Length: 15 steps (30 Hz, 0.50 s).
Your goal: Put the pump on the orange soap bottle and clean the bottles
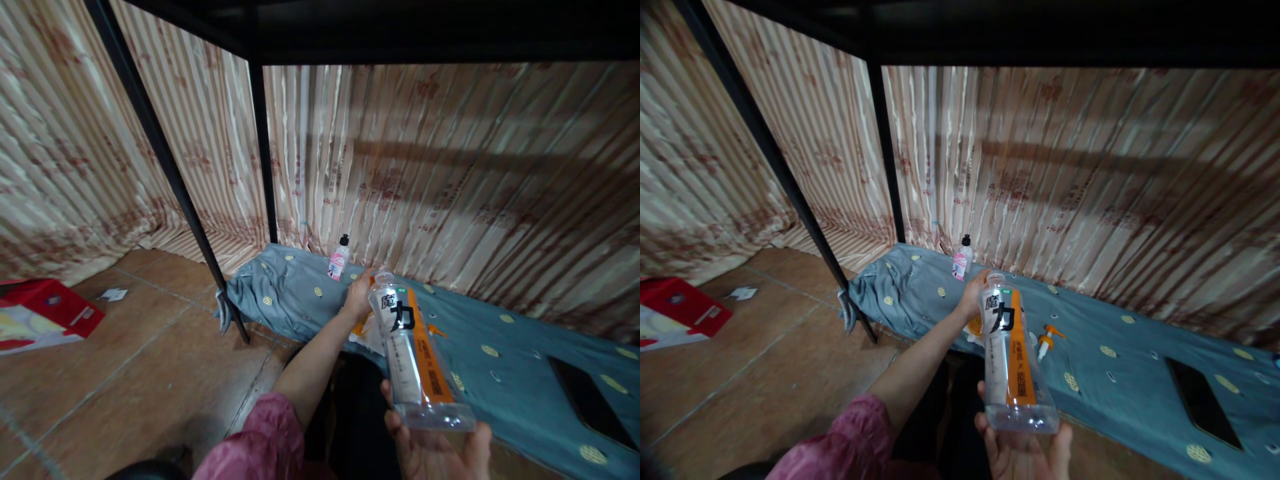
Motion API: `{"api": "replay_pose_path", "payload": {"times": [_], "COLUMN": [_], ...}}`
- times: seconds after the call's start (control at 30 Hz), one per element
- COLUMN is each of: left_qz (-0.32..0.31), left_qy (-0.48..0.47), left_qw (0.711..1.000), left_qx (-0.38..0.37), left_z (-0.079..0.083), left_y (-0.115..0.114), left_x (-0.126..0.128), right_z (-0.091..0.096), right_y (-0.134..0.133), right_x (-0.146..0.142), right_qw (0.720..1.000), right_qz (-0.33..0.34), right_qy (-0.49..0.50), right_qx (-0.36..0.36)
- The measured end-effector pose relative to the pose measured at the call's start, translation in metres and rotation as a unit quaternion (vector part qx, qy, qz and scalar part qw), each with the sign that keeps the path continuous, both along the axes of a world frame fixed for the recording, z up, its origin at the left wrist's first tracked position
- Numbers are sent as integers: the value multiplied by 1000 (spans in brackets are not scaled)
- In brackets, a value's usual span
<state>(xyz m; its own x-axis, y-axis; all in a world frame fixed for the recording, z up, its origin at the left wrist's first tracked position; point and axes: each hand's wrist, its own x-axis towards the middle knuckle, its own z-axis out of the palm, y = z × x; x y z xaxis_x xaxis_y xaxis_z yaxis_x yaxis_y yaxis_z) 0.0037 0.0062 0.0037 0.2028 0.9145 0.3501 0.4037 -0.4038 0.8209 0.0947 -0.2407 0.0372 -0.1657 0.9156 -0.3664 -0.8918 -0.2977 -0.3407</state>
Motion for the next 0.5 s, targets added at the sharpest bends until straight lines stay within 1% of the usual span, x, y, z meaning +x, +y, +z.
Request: {"api": "replay_pose_path", "payload": {"times": [0.2, 0.3, 0.5], "left_qz": [-7, -16, -41], "left_qy": [20, 42, 56], "left_qw": [1000, 999, 997], "left_qx": [-17, -20, -36], "left_z": [-2, 0, 5], "left_y": [6, 6, 7], "left_x": [1, -1, -3], "right_z": [1, 0, -2], "right_y": [0, 0, -2], "right_x": [0, 1, 2], "right_qw": [1000, 1000, 1000], "right_qz": [4, 0, -13], "right_qy": [-17, -15, -10], "right_qx": [7, 2, -5]}}
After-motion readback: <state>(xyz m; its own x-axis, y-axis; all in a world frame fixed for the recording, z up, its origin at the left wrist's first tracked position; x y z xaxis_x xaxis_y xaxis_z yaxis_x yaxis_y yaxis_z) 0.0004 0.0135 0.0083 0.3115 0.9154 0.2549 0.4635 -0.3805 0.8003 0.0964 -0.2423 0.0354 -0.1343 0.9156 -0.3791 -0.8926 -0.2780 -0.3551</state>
